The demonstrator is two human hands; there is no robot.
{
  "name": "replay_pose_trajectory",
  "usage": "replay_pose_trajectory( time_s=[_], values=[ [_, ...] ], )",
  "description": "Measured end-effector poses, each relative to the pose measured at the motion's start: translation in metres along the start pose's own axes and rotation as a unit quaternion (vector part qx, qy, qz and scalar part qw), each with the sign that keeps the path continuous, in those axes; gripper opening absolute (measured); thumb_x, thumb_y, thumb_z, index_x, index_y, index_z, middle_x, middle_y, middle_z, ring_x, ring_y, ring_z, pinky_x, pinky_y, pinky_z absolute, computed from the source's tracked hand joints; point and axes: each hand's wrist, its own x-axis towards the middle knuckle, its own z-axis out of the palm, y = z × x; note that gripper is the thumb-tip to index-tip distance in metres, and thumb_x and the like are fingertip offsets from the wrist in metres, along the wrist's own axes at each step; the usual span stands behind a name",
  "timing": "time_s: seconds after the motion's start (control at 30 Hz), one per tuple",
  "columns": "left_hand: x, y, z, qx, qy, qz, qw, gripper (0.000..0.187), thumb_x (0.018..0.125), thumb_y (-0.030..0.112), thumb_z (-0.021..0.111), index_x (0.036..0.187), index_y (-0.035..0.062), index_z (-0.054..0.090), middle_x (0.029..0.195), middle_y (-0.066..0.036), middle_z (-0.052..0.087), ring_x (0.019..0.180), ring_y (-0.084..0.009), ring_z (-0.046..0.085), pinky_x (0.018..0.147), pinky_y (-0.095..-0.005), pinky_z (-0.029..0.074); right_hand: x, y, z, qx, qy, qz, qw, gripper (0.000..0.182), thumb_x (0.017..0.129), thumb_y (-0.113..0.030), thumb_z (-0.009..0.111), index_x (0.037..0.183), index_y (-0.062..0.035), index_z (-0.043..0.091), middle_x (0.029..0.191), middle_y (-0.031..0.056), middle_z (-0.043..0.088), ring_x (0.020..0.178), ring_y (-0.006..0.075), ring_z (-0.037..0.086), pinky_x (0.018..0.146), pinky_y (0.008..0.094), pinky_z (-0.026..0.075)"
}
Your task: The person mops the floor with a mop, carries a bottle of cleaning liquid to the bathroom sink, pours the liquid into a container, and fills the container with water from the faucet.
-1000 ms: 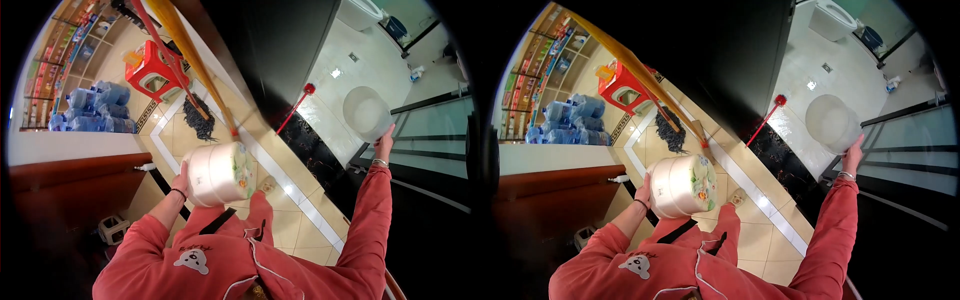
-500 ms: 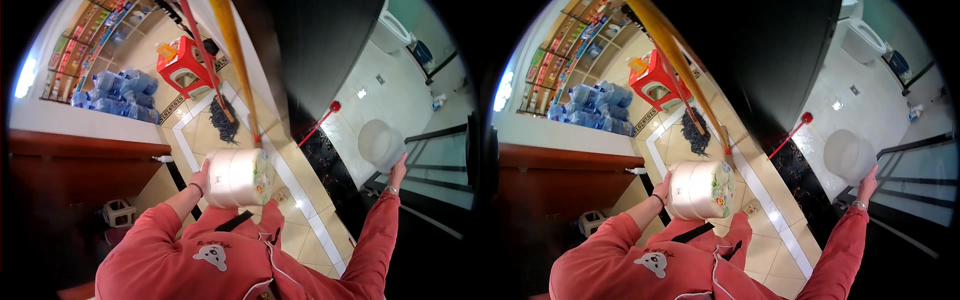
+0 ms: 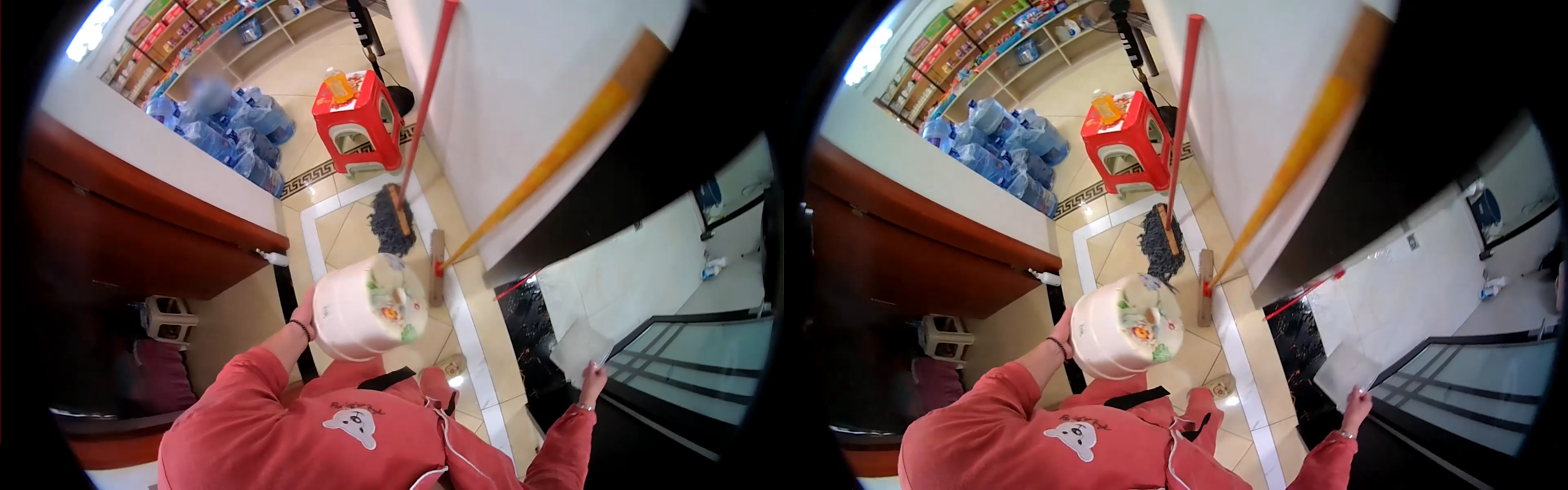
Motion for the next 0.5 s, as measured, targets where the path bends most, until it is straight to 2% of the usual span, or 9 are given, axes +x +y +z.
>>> replay_pose_trajectory(
  time_s=[0.03,0.07,0.13,0.17,0.2,0.3,0.43,0.5],
  values=[
    [-0.007,0.013,-0.001,-0.030,-0.032,-0.022,0.999,0.048,0.082,0.047,0.051,0.109,0.0082,0.056,0.107,-0.006,0.059,0.094,-0.0222,0.058,0.083,-0.0357,0.046,-0.012,-0.004,0.000,-0.073,0.006,-0.028,0.997,0.035,0.081,-0.029,0.059,0.068,0.0029,0.052,0.056,0.0078,0.052,0.048,0.0151,0.047,0.047,0.0306,0.038],
    [-0.006,0.026,-0.006,-0.038,-0.039,-0.022,0.998,0.048,0.082,0.047,0.051,0.109,0.0082,0.056,0.107,-0.006,0.059,0.094,-0.0222,0.058,0.083,-0.0357,0.046,-0.026,-0.011,0.004,-0.146,0.013,-0.055,0.988,0.031,0.079,-0.025,0.060,0.071,0.0039,0.052,0.058,0.0109,0.054,0.050,0.0196,0.050,0.049,0.0341,0.040],
    [-0.003,0.052,-0.021,-0.080,-0.084,-0.031,0.993,0.048,0.085,0.050,0.043,0.110,0.0119,0.056,0.109,-0.005,0.059,0.097,-0.0226,0.056,0.085,-0.0364,0.045,-0.060,-0.032,0.007,-0.289,0.017,-0.071,0.955,0.024,0.076,-0.019,0.061,0.074,0.0043,0.053,0.063,0.0182,0.056,0.058,0.0313,0.055,0.056,0.0409,0.042],
    [0.000,0.067,-0.026,-0.087,-0.093,-0.019,0.992,0.051,0.086,0.052,0.037,0.113,0.0125,0.054,0.114,-0.006,0.056,0.103,-0.0231,0.053,0.089,-0.0368,0.043,-0.082,-0.057,0.010,-0.304,0.014,-0.048,0.951,0.023,0.075,-0.018,0.061,0.074,0.0039,0.054,0.065,0.0196,0.056,0.062,0.0340,0.055,0.057,0.0423,0.042],
    [0.007,0.083,-0.033,-0.092,-0.098,-0.018,0.991,0.051,0.086,0.052,0.037,0.113,0.0125,0.054,0.114,-0.006,0.056,0.103,-0.0231,0.053,0.089,-0.0368,0.043,-0.102,-0.077,0.018,-0.317,0.011,-0.025,0.948,0.021,0.074,-0.017,0.061,0.074,0.0034,0.055,0.066,0.0210,0.055,0.065,0.0368,0.055,0.059,0.0436,0.041],
    [0.032,0.135,-0.059,-0.164,-0.137,0.028,0.976,0.056,0.084,0.056,0.038,0.119,0.0136,0.050,0.121,-0.006,0.050,0.111,-0.0240,0.047,0.094,-0.0370,0.039,-0.146,-0.073,0.037,-0.353,-0.014,-0.006,0.935,0.025,0.073,-0.021,0.063,0.071,0.0022,0.054,0.065,0.0186,0.056,0.063,0.0349,0.056,0.059,0.0414,0.043],
    [0.052,0.232,-0.048,-0.247,-0.164,0.058,0.953,0.058,0.081,0.057,0.043,0.119,0.0142,0.050,0.122,-0.006,0.050,0.110,-0.0268,0.047,0.095,-0.0415,0.037,-0.197,-0.090,0.083,-0.346,-0.055,-0.017,0.936,0.024,0.069,-0.021,0.065,0.071,0.0020,0.057,0.068,0.0200,0.058,0.067,0.0360,0.057,0.060,0.0419,0.044],
    [0.076,0.280,-0.041,-0.265,-0.182,0.093,0.942,0.056,0.084,0.055,0.037,0.120,0.0142,0.049,0.124,-0.006,0.048,0.113,-0.0269,0.045,0.096,-0.0421,0.035,-0.220,-0.116,0.110,-0.332,-0.069,-0.053,0.939,0.022,0.068,-0.019,0.065,0.068,0.0018,0.057,0.066,0.0200,0.058,0.067,0.0358,0.058,0.060,0.0423,0.044]
  ],
)
